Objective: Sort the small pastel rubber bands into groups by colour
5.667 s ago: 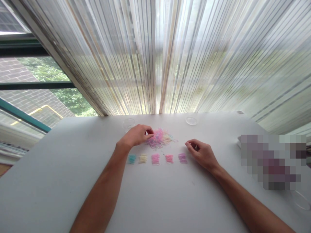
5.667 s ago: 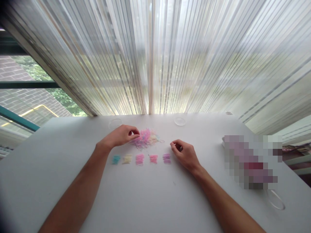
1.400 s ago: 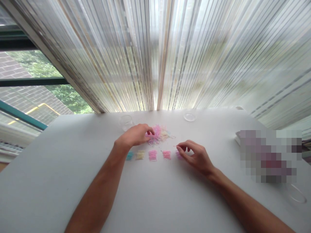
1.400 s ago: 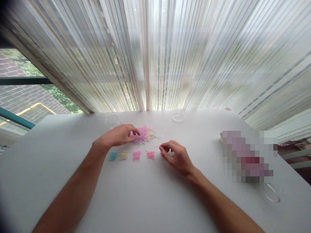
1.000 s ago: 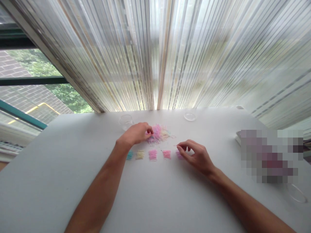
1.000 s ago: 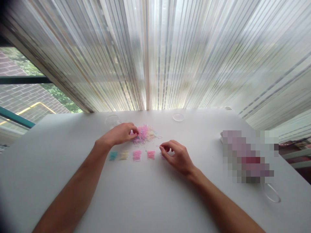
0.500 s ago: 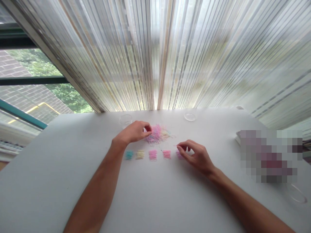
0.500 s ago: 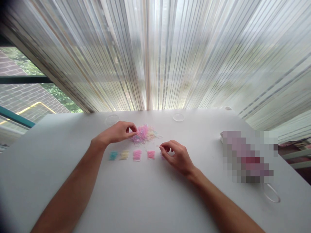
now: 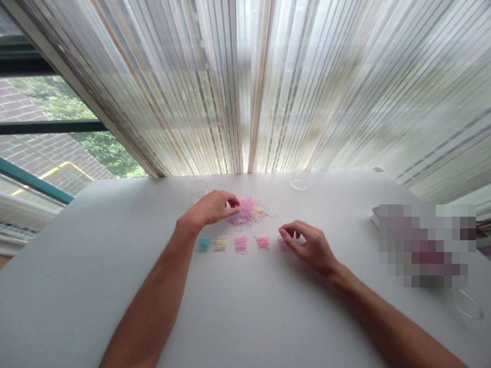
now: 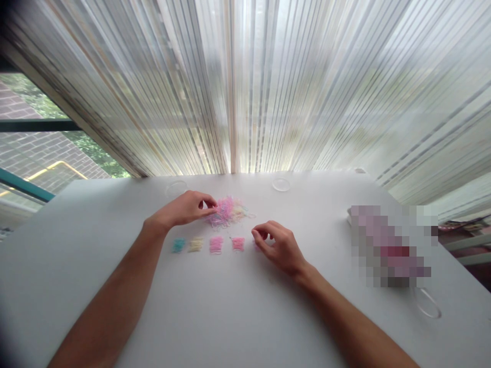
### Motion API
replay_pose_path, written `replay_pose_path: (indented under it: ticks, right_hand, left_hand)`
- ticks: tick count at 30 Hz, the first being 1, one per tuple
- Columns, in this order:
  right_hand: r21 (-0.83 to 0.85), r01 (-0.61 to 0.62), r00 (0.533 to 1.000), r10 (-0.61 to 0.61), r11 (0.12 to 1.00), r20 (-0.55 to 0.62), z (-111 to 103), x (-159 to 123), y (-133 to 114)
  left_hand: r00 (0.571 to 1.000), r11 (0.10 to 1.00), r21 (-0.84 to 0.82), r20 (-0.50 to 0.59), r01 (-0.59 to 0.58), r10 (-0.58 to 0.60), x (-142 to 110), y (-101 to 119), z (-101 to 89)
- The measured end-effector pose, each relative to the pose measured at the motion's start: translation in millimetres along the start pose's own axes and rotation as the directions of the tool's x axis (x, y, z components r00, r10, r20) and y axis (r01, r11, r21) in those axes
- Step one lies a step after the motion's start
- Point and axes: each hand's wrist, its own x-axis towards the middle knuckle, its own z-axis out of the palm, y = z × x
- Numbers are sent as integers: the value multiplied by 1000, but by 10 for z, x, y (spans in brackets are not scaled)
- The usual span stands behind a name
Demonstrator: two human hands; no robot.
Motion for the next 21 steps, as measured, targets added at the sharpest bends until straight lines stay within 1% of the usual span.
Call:
replay_pose_path:
  ticks: [3,9,21]
  right_hand:
    - [7,9,1000,-9,1000,-7,6,-3,6]
    - [5,9,1000,-9,1000,-8,14,-5,6]
    - [15,21,1000,-21,1000,-8,15,-4,-6]
  left_hand:
    - [1000,1000,-11,0,4,-4,-1,-14,0]
    - [1000,999,-25,-7,-28,28,-14,-21,-6]
    - [1000,1000,-15,-21,-15,15,-3,-19,-3]
